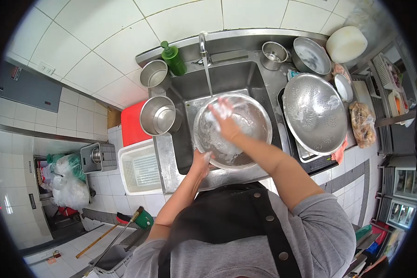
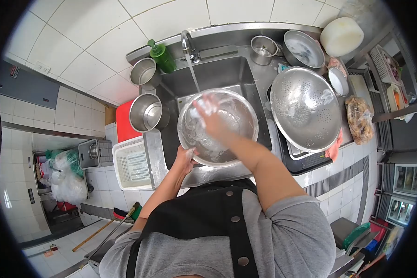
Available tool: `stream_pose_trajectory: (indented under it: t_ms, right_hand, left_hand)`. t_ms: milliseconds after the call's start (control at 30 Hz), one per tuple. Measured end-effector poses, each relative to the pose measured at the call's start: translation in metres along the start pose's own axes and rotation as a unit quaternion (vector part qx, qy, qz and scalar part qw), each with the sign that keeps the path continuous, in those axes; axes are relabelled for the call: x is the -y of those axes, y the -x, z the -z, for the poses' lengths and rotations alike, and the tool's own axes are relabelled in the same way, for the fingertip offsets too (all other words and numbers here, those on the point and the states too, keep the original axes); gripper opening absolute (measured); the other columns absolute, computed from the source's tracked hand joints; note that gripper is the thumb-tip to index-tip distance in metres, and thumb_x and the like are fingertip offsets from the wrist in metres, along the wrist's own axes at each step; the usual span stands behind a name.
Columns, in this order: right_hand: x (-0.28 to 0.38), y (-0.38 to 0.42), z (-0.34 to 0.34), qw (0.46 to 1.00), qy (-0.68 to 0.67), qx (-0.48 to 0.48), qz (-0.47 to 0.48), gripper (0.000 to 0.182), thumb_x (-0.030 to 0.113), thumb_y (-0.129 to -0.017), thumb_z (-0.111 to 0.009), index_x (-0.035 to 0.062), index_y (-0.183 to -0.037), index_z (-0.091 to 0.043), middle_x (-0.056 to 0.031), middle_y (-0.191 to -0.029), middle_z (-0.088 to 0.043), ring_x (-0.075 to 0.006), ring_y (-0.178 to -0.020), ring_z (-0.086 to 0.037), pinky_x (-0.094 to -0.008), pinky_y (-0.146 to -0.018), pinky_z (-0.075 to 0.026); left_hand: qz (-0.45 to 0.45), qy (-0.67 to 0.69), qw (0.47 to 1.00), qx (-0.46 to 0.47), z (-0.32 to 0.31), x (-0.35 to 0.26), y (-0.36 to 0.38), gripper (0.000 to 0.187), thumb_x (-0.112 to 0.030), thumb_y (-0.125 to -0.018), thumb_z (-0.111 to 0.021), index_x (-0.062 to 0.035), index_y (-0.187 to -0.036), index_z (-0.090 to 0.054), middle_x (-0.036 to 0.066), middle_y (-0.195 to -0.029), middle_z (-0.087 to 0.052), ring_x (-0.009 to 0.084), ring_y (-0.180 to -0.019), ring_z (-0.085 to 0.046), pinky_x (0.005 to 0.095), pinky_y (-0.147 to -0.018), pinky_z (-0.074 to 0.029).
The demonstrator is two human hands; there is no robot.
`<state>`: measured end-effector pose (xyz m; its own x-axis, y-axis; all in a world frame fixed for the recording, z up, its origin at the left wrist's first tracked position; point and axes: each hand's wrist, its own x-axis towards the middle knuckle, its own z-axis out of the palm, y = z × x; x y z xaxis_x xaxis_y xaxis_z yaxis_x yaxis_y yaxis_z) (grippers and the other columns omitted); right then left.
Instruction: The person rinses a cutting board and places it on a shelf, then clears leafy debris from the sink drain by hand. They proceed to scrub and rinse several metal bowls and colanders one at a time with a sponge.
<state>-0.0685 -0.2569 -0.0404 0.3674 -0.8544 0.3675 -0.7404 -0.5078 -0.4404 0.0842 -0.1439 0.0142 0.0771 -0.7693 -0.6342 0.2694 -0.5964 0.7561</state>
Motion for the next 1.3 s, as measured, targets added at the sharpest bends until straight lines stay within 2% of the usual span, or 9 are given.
stream_pose_trajectory:
  t_ms: [100, 267, 433, 567, 733, 800, 933, 1167, 1300]
  right_hand:
    - [0.064, 0.029, -0.006, 0.909, -0.402, 0.102, -0.049, 0.082, 0.008, -0.082, -0.06, 0.0221, -0.153, -0.023, -0.0232, -0.156, -0.019, -0.0441, -0.143, -0.019, -0.0498, -0.114, -0.023]
    - [-0.023, 0.035, 0.053, 0.909, -0.006, 0.414, -0.041, 0.047, 0.022, -0.09, -0.053, 0.0152, -0.137, -0.048, -0.0184, -0.14, -0.046, -0.0341, -0.128, -0.046, -0.049, -0.105, -0.037]
    - [-0.074, -0.022, 0.07, 0.966, 0.251, 0.01, 0.06, 0.045, 0.013, -0.078, -0.062, 0.0254, -0.121, -0.057, -0.0052, -0.141, -0.045, -0.0326, -0.123, -0.044, -0.0507, -0.099, -0.038]
    - [-0.001, -0.013, 0.026, 0.986, -0.107, -0.101, 0.072, 0.051, 0.014, -0.082, -0.063, 0.0189, -0.129, -0.045, -0.0126, -0.149, -0.03, -0.0476, -0.13, -0.031, -0.0571, -0.106, -0.032]
    - [0.001, 0.04, 0.042, 0.911, -0.282, 0.297, 0.048, 0.051, 0.022, -0.085, -0.062, 0.0149, -0.133, -0.046, -0.0234, -0.141, -0.04, -0.0489, -0.128, -0.039, -0.0541, -0.106, -0.032]
    - [-0.029, 0.018, 0.082, 0.91, 0.019, 0.413, -0.036, 0.05, 0.023, -0.084, -0.062, 0.0173, -0.132, -0.05, -0.0219, -0.137, -0.044, -0.0435, -0.123, -0.046, -0.0526, -0.101, -0.037]
    - [-0.08, -0.024, 0.095, 0.984, 0.174, -0.038, -0.011, 0.052, 0.019, -0.082, -0.061, 0.0235, -0.132, -0.05, -0.0169, -0.132, -0.05, -0.0377, -0.109, -0.052, -0.0507, -0.091, -0.043]
    - [-0.032, -0.04, 0.057, 0.983, -0.055, -0.084, 0.153, 0.061, 0.011, -0.076, -0.066, 0.0236, -0.134, -0.052, -0.0131, -0.13, -0.051, -0.0418, -0.102, -0.05, -0.0492, -0.09, -0.046]
    - [-0.055, -0.048, 0.069, 0.99, -0.049, -0.108, -0.077, 0.061, 0.004, -0.077, -0.061, 0.021, -0.135, -0.052, -0.0224, -0.124, -0.055, -0.0444, -0.109, -0.051, -0.0495, -0.092, -0.045]
  left_hand:
    - [-0.08, -0.015, 0.996, -0.022, 0.003, -0.006, -0.018, 0.031, 0.004, -0.076, -0.052, 0.0032, -0.107, -0.053, 0.01, -0.076, -0.057, 0.0205, -0.058, -0.059, 0.0362, -0.047, -0.053]
    - [-0.117, 0.062, 0.986, -0.102, 0.016, -0.027, -0.018, 0.037, 0.009, -0.07, -0.049, 0.0022, -0.106, -0.054, 0.01, -0.079, -0.059, 0.021, -0.061, -0.06, 0.0336, -0.048, -0.049]
    - [-0.019, 0.031, 0.999, -0.025, -0.023, -0.011, -0.003, 0.035, 0.009, -0.069, -0.048, 0.0049, -0.103, -0.051, 0.014, -0.084, -0.056, 0.031, -0.064, -0.063, 0.0488, -0.054, -0.061]
    - [-0.024, 0.014, 1.0, -0.002, -0.048, -0.026, 0.009, 0.031, 0.008, -0.074, -0.051, 0.0014, -0.104, -0.054, 0.01, -0.081, -0.056, 0.0222, -0.06, -0.058, 0.0384, -0.048, -0.055]
    - [-0.106, 0.022, 0.993, -0.043, -0.007, -0.026, -0.027, 0.039, 0.012, -0.07, -0.045, 0.0014, -0.107, -0.055, 0.01, -0.081, -0.058, 0.0222, -0.063, -0.061, 0.0351, -0.048, -0.054]
    - [-0.101, 0.041, 0.991, -0.077, -0.011, -0.033, -0.014, 0.035, 0.01, -0.073, -0.046, 0.0016, -0.106, -0.053, 0.011, -0.08, -0.056, 0.0235, -0.061, -0.06, 0.0382, -0.044, -0.054]
    - [-0.044, 0.052, 0.997, -0.044, -0.023, -0.004, -0.008, 0.023, 0.003, -0.079, -0.05, 0.0016, -0.101, -0.052, 0.01, -0.075, -0.052, 0.0232, -0.057, -0.058, 0.0401, -0.042, -0.055]
    - [-0.047, 0.023, 0.999, 0.01, -0.05, -0.009, 0.009, 0.034, 0.008, -0.072, -0.049, 0.0039, -0.106, -0.052, 0.012, -0.084, -0.055, 0.0262, -0.07, -0.061, 0.0418, -0.055, -0.059]
    - [-0.069, 0.043, 0.996, -0.044, -0.072, -0.031, 0.037, 0.036, 0.008, -0.073, -0.048, 0.0027, -0.108, -0.051, 0.012, -0.087, -0.055, 0.0265, -0.069, -0.06, 0.0406, -0.055, -0.054]
